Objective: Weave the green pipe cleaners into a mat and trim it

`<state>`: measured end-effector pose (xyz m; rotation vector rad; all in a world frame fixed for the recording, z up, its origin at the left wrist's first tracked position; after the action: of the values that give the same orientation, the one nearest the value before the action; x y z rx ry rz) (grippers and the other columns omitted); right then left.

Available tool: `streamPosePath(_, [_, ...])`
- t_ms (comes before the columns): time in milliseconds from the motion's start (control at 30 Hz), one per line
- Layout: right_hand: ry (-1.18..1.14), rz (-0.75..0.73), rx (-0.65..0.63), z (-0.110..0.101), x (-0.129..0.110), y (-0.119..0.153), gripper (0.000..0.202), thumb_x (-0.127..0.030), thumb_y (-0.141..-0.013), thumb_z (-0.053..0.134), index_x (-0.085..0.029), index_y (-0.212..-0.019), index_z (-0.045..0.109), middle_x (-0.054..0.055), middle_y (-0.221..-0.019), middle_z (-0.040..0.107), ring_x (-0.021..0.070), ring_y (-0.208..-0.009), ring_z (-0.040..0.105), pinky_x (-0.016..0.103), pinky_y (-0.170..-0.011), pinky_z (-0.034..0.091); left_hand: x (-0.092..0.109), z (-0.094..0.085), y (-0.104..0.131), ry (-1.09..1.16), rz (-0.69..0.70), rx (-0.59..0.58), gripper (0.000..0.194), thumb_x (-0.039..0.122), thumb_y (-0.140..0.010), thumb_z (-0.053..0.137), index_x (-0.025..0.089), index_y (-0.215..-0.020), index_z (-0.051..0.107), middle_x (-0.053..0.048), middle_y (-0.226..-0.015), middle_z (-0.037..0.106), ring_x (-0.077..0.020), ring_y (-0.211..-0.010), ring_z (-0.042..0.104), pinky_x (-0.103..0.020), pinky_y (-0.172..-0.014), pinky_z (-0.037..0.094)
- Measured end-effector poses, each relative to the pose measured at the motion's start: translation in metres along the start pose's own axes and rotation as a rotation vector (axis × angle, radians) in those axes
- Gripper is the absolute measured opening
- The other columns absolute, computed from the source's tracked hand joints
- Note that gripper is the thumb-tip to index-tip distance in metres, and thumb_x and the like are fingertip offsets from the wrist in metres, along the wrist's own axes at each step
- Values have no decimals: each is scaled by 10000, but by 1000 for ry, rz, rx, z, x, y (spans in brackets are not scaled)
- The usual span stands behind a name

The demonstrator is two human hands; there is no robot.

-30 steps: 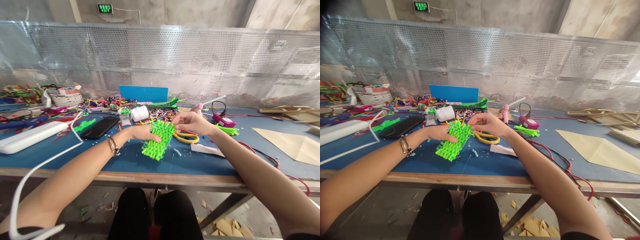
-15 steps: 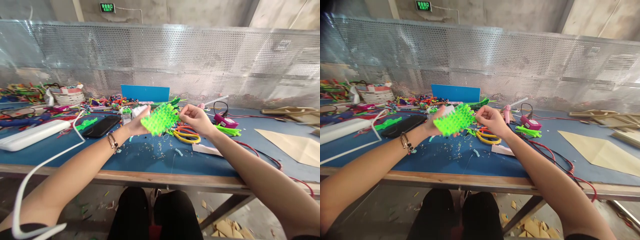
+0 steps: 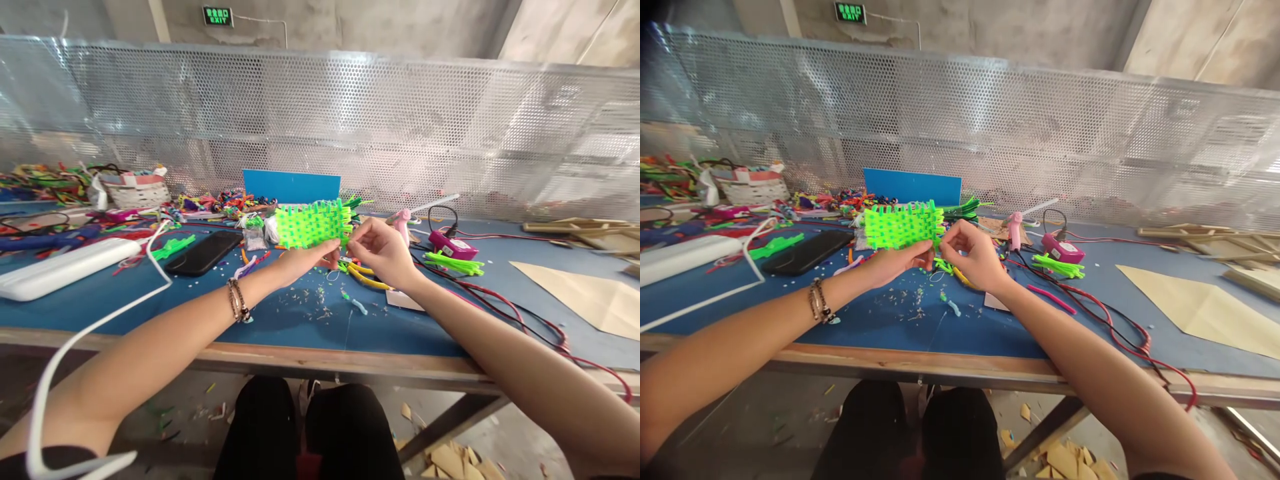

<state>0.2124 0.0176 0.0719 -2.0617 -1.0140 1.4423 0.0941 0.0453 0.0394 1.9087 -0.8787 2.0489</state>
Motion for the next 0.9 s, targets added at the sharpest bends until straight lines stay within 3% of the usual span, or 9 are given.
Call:
streamPosePath(100, [255, -96, -21, -3, -4, 0, 72, -239, -778, 523, -199, -758, 466, -25, -662, 524, 77, -560, 503, 237, -547, 429, 4, -3, 1, -25, 17, 80, 241, 269, -788, 507, 161, -574, 525, 15, -564, 475, -91, -555, 460, -250, -636, 430])
streamPosePath(167, [505, -250, -51, -4, -10, 0, 19, -211, -806, 493, -201, -795, 504, -8, -699, 560, 91, -605, 523, 253, -596, 434, 7, -4, 1, -21, 42, 95, 233, 250, -792, 501, 162, -577, 515, 18, -559, 468, -91, -546, 450, -258, -633, 425])
streamPosePath(267, [794, -506, -95, -1, -16, 4, 123, -211, -869, 442, -208, -859, 565, 14, -750, 589, 108, -674, 536, 270, -638, 414, 9, -3, 1, -6, 65, 96, 221, 234, -795, 492, 166, -586, 507, 21, -551, 459, -92, -525, 427, -267, -611, 410])
streamPosePath(400, [1040, -665, -43, 0, -19, 8, 194, -227, -904, 410, -227, -866, 600, 7, -773, 598, 94, -661, 523, 259, -621, 394, 5, -2, 0, 40, -1, 90, 223, 222, -798, 482, 169, -582, 504, 23, -556, 455, -88, -515, 405, -265, -600, 392])
streamPosePath(667, [1274, -890, 10, 4, -30, 16, 271, -170, -908, 383, -254, -826, 627, 11, -846, 628, 111, -718, 527, 252, -594, 397, -4, -1, -2, 133, -107, 40, 221, 239, -797, 479, 166, -590, 501, 11, -558, 471, -92, -523, 424, -257, -607, 395])
streamPosePath(767, [1295, -943, -1, 5, -30, 17, 249, -172, -900, 410, -231, -789, 625, 14, -810, 635, 112, -672, 513, 256, -577, 394, -6, -3, -2, 120, -110, 77, 244, 294, -818, 461, 166, -619, 521, -3, -575, 501, -104, -527, 439, -282, -639, 411])
streamPosePath(900, [1299, -897, 3, 1, -27, 14, 255, -136, -900, 394, -203, -810, 623, 24, -789, 635, 112, -690, 530, 250, -570, 398, -5, -7, -1, 30, -108, 162, 299, 288, -838, 457, 155, -581, 532, -16, -578, 512, -106, -554, 438, -284, -698, 410])
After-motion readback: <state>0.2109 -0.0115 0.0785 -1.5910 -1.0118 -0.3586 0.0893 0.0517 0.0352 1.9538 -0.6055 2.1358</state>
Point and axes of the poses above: each hand's wrist, its own y-axis away from the middle knuckle, its own z-axis out of the palm, x = y × z, the point moved 5 cm from there along -y, towards the middle knuckle
